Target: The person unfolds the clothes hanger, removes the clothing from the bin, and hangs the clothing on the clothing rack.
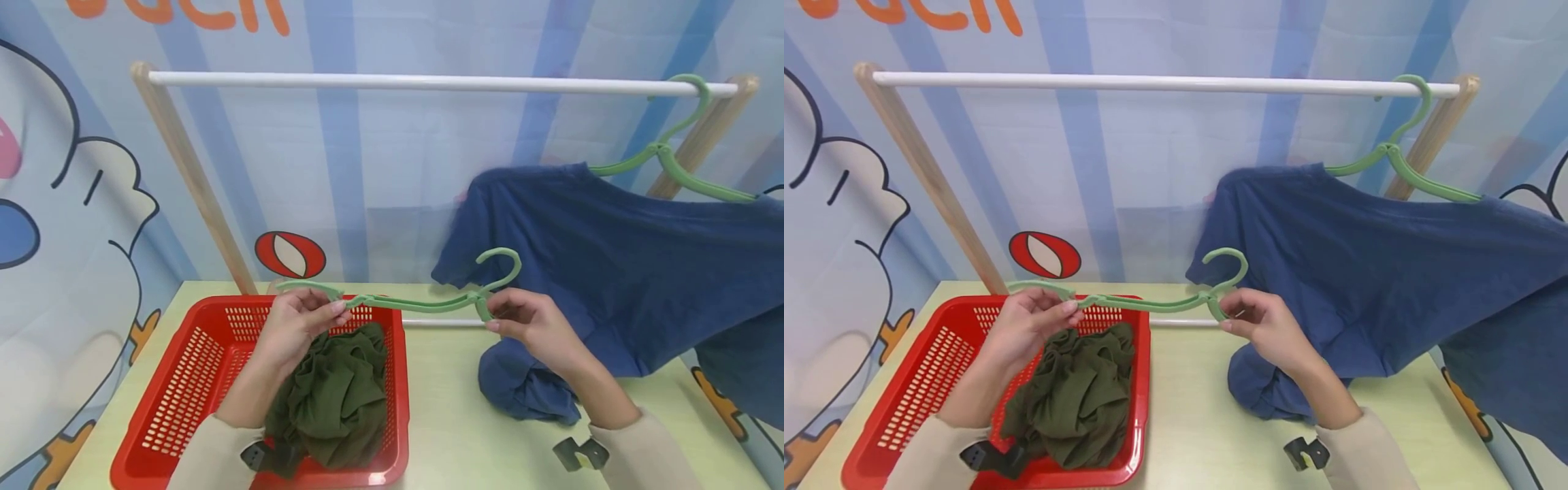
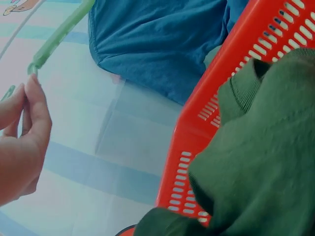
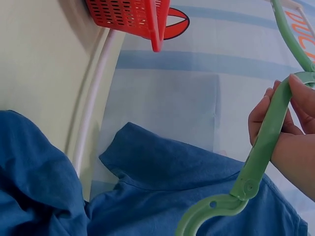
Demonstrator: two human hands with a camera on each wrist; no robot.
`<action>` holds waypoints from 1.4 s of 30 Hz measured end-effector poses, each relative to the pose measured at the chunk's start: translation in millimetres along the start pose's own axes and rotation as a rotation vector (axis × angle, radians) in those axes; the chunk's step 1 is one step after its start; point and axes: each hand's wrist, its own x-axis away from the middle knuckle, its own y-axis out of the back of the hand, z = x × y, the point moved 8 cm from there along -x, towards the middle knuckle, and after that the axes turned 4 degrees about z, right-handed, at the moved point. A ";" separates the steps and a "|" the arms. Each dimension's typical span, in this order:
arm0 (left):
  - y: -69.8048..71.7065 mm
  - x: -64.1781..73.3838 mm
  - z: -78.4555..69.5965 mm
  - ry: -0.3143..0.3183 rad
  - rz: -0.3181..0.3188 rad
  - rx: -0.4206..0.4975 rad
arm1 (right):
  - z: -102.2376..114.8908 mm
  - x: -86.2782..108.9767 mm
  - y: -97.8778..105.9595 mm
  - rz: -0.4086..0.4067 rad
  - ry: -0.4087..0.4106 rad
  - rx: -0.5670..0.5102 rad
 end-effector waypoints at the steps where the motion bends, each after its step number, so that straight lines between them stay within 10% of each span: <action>1: -0.1 -0.2 0.9 0.001 -0.003 0.030 | -0.9 -0.1 -0.8 0.000 -0.003 -0.013; 15: -0.2 -4.3 3.8 -0.020 0.009 0.137 | -4.3 -1.4 -2.0 -0.017 -0.012 -0.021; 28: 8.0 3.6 -3.8 0.094 0.209 -0.436 | -0.1 7.1 26.5 -0.091 -0.028 0.022; 42: -2.8 28.2 29.0 0.251 0.606 -0.713 | -19.9 27.7 52.4 -0.097 -0.144 0.149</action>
